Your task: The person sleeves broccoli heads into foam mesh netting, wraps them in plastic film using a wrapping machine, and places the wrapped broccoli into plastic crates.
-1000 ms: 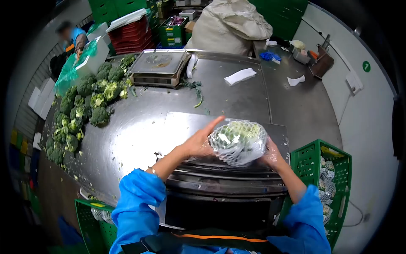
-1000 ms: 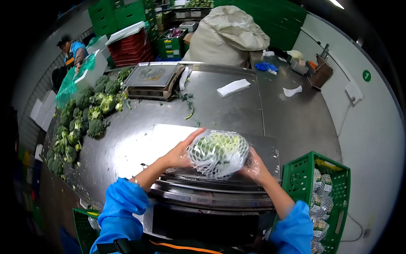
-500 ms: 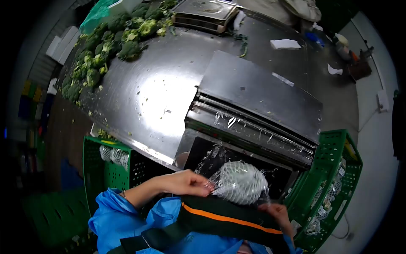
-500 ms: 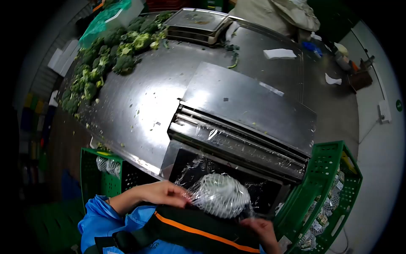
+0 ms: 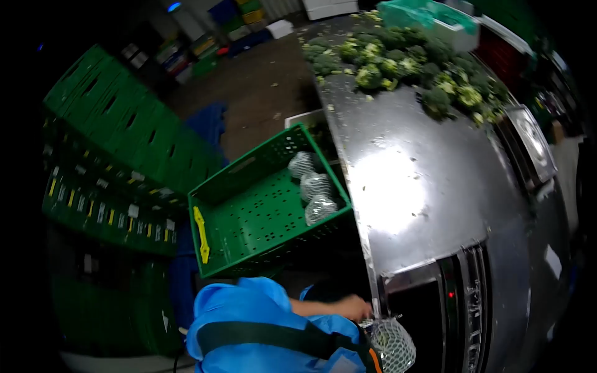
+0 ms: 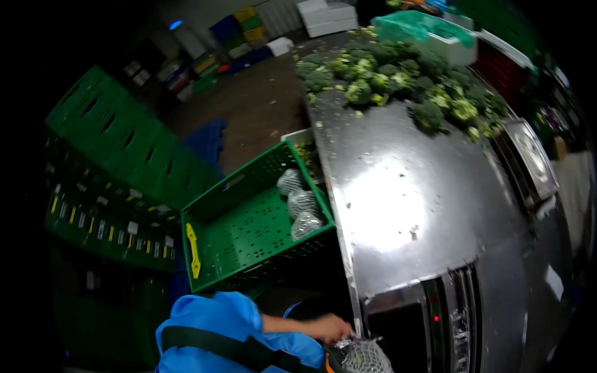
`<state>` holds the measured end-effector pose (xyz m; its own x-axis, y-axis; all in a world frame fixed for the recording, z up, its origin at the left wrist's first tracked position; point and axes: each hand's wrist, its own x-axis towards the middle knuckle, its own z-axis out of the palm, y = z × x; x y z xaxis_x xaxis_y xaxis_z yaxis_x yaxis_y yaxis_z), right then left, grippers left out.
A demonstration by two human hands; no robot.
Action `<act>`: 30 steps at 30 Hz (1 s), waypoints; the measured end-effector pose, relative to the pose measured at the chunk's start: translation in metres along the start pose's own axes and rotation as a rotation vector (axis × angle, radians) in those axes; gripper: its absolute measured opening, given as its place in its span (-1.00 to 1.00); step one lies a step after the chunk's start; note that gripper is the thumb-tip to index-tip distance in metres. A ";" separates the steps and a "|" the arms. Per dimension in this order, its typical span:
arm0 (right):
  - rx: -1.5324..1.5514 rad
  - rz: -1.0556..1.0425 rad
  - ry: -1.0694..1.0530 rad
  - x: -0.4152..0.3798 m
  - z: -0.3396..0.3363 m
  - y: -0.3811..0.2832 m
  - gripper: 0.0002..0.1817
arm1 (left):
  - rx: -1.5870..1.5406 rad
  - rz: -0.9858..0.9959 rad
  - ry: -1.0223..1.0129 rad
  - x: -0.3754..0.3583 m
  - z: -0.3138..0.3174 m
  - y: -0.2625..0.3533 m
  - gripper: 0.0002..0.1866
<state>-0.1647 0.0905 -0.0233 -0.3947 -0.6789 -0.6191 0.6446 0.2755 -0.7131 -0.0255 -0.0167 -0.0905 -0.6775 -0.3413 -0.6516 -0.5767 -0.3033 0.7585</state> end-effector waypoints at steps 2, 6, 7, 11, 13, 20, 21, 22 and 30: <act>-0.055 0.003 -0.061 0.010 0.020 -0.001 -0.65 | 0.165 0.150 -0.119 0.018 0.038 -0.038 -0.67; -0.129 0.001 -0.141 0.024 0.048 -0.008 -0.60 | -0.127 0.308 -0.157 0.040 0.052 -0.010 -0.63; -0.138 -0.001 -0.141 0.026 0.056 -0.010 -0.59 | -0.180 0.357 -0.134 0.039 0.043 0.003 -0.62; -0.132 -0.048 -0.129 0.022 0.076 -0.018 -0.52 | -0.393 0.551 0.020 0.022 -0.003 0.048 -0.54; -0.069 -0.055 -0.109 0.015 0.081 -0.025 -0.49 | -0.554 0.617 0.102 0.001 -0.028 0.062 -0.49; -0.169 0.130 -0.505 0.019 0.118 -0.026 -0.32 | 0.190 0.748 0.528 -0.113 -0.134 0.059 0.21; -0.324 0.163 -0.624 0.028 0.134 -0.030 -0.37 | -0.119 0.830 0.563 -0.115 -0.154 0.047 0.20; -0.481 0.178 -0.752 0.038 0.150 -0.034 -0.40 | -0.488 0.718 0.558 -0.123 -0.166 0.037 0.18; -0.902 -0.137 -0.660 0.082 0.192 -0.030 -0.61 | -0.547 0.430 1.946 -0.049 -0.365 -0.145 -0.11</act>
<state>-0.0915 -0.1042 0.0104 0.1700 -0.8947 -0.4131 -0.1925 0.3810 -0.9043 0.2581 -0.2805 -0.1718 0.7740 -0.6261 0.0945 -0.1329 -0.0147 0.9910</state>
